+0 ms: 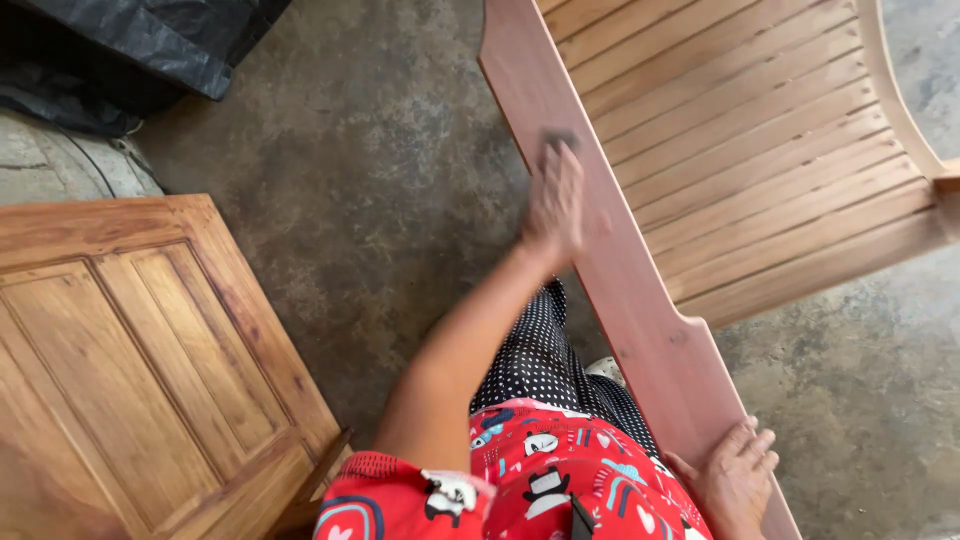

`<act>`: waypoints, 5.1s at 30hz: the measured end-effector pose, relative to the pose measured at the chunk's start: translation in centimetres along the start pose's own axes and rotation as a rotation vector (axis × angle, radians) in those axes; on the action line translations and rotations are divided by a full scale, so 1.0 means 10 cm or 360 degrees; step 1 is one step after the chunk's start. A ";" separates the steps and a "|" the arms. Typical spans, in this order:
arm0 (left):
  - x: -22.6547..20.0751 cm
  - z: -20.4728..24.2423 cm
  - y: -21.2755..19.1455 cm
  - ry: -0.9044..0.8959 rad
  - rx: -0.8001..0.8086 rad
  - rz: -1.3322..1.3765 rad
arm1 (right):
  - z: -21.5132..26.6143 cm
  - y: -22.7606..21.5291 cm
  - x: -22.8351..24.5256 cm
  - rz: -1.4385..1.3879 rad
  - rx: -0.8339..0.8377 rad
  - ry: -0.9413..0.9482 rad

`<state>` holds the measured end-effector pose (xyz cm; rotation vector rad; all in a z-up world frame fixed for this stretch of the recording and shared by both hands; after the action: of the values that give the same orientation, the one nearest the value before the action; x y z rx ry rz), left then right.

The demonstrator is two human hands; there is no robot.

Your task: Sand the wooden components of a rocking chair to smooth the surface.

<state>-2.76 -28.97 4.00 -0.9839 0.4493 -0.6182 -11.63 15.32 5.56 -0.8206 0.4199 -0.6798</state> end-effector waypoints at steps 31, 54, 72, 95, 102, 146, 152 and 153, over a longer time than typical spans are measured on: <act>1.23 -1.75 0.30 0.0164 -0.0429 0.0181 | -0.24 0.43 -0.09 0.0097 0.0162 0.0189; 1.31 -1.70 -0.65 0.0518 -0.0392 -0.0044 | -0.22 0.14 1.04 -0.0919 -0.0414 0.0668; 1.50 -1.38 -0.62 0.1763 0.0411 -0.0311 | -0.20 -0.31 3.66 -0.1707 -0.0106 0.0884; 2.16 -1.95 -0.49 0.2085 -0.0275 -0.0557 | 1.51 1.62 7.55 -0.2468 0.0056 0.1290; 2.32 -1.94 -0.97 0.2287 0.0018 -0.0510 | 0.78 2.13 7.33 -0.2825 0.0185 0.1443; 3.36 -2.71 -3.15 0.1642 0.1258 -0.0388 | -1.97 -2.20 5.30 -0.4699 -0.1689 -0.0098; 3.35 -2.73 -3.19 0.1674 0.1245 -0.0625 | -2.54 -1.59 5.42 -0.4245 -0.0865 0.0755; 3.42 -2.79 -3.14 0.1664 0.1239 -0.0621 | -2.53 -1.82 5.41 -0.4245 -0.0855 0.0744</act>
<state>-2.91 -81.96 15.15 0.0827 0.8403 -1.5262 5.22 -44.53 -0.49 -1.3940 -0.4891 -3.3413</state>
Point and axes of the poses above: each hand's wrist, its own z-axis away from the middle knuckle, its own y-axis out of the palm, x = y × z, the point moved 1 cm from there along -z, towards the middle knuckle, and after that the axes turned 12 degrees about x, right-handed, at the moved point
